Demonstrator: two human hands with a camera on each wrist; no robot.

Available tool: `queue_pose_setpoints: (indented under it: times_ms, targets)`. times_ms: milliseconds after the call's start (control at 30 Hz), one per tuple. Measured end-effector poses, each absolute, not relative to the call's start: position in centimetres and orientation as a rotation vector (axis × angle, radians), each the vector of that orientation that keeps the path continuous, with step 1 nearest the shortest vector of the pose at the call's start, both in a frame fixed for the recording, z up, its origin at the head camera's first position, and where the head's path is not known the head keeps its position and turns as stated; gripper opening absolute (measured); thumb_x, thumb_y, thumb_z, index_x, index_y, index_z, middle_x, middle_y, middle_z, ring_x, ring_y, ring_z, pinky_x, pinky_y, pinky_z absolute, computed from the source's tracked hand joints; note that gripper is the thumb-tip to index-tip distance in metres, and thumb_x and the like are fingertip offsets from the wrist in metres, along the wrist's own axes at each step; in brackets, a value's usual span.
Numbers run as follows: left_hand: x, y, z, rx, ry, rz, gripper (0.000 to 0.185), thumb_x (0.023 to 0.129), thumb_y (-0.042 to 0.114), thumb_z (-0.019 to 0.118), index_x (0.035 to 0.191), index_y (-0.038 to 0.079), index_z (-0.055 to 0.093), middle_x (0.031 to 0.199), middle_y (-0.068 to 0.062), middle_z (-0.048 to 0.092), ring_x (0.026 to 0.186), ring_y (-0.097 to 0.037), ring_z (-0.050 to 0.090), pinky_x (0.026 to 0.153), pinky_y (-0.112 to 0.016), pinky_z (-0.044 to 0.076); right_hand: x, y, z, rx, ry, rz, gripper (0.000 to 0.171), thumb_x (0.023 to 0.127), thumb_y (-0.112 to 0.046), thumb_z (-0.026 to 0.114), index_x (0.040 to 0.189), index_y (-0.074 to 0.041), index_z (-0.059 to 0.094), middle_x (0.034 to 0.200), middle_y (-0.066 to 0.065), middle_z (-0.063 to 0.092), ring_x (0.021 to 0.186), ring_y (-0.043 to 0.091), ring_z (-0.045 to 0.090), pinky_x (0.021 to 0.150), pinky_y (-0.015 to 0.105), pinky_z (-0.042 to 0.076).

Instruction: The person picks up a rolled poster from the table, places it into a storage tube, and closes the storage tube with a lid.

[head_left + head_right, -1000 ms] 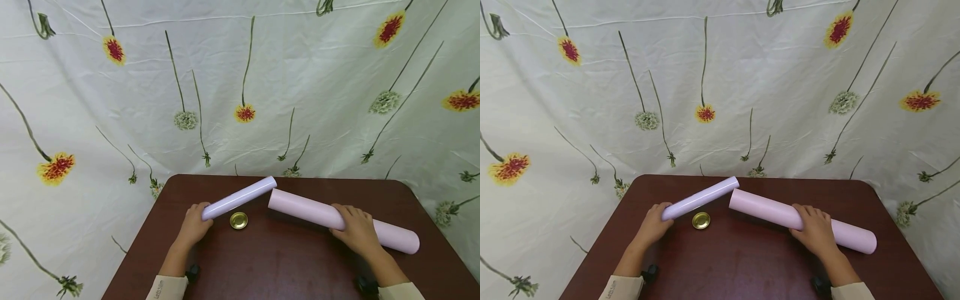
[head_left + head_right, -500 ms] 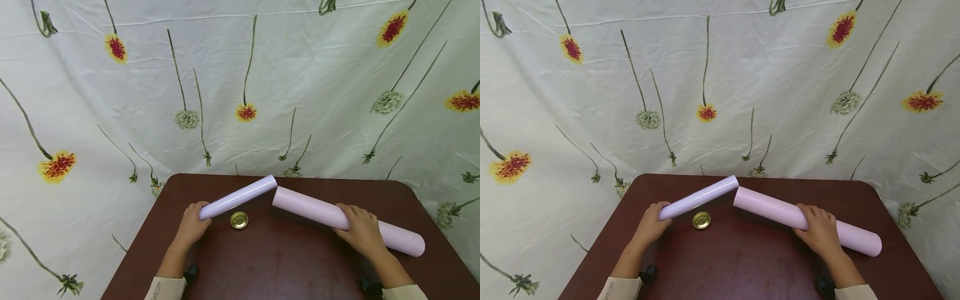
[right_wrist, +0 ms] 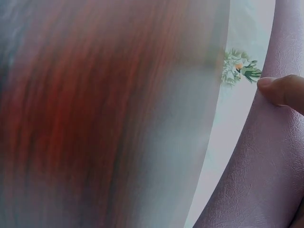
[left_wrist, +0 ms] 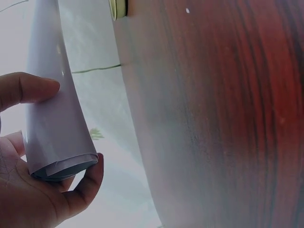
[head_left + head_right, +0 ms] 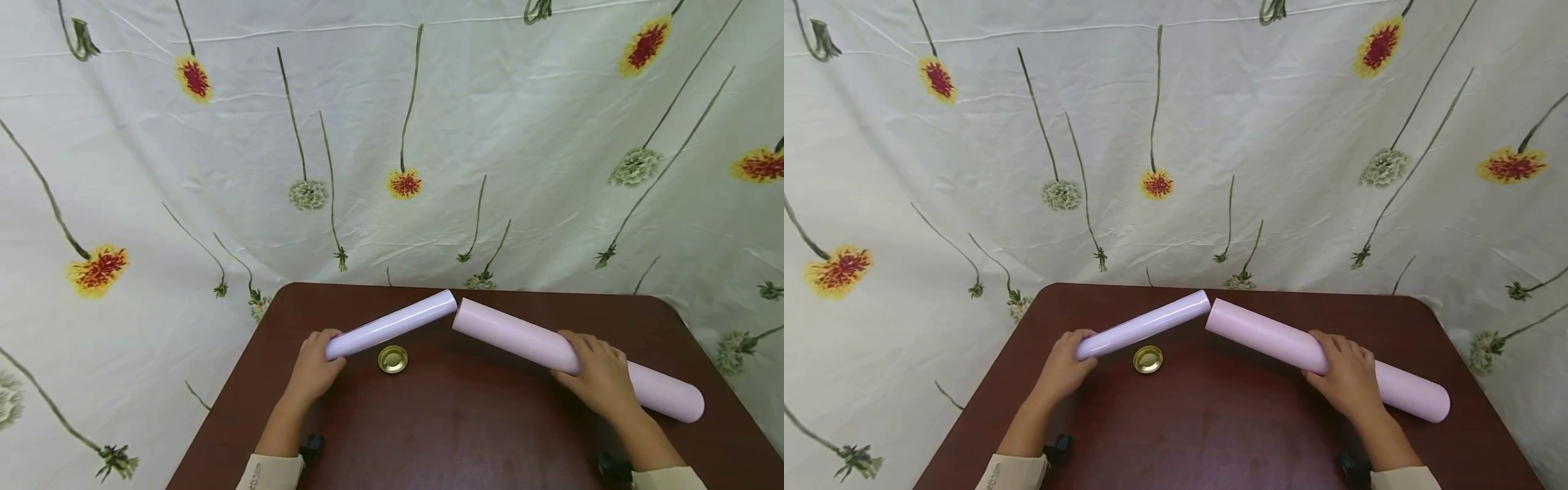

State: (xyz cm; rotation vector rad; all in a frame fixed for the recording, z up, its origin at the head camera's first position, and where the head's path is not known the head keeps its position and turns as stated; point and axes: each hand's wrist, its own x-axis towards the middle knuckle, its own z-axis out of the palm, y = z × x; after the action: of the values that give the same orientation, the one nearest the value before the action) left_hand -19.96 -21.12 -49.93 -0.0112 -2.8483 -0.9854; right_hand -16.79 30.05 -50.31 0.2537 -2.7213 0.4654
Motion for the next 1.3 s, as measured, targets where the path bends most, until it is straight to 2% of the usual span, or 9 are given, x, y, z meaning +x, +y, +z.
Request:
queue_pose_setpoints:
  times_ms: [300, 1300]
  targets:
    - [-19.48, -20.8, -49.54, -0.023, -2.841, -0.974, 0.045, 0.085, 0.012, 0.072, 0.128, 0.008, 0.062, 0.125, -0.017, 0.06, 0.114, -0.035, 0.053, 0.093, -0.052, 0.044, -16.62, 30.45, -50.22, 0.252, -2.702, 0.479, 0.077, 0.07, -0.025, 0.09, 0.137, -0.012, 0.055, 0.123, 0.025, 0.062, 0.11, 0.051, 0.056, 0.086, 0.067, 0.034]
    - [-19.16, -20.69, -49.42, -0.086, -2.82, -0.947, 0.042, 0.083, 0.01, 0.073, 0.124, 0.012, 0.065, 0.122, -0.013, 0.062, 0.115, -0.032, 0.051, 0.094, -0.048, 0.043, -16.44, 30.6, -50.21, 0.29, -2.704, 0.501, 0.078, 0.07, -0.023, 0.09, 0.138, -0.012, 0.054, 0.123, 0.025, 0.062, 0.113, 0.048, 0.055, 0.09, 0.065, 0.033]
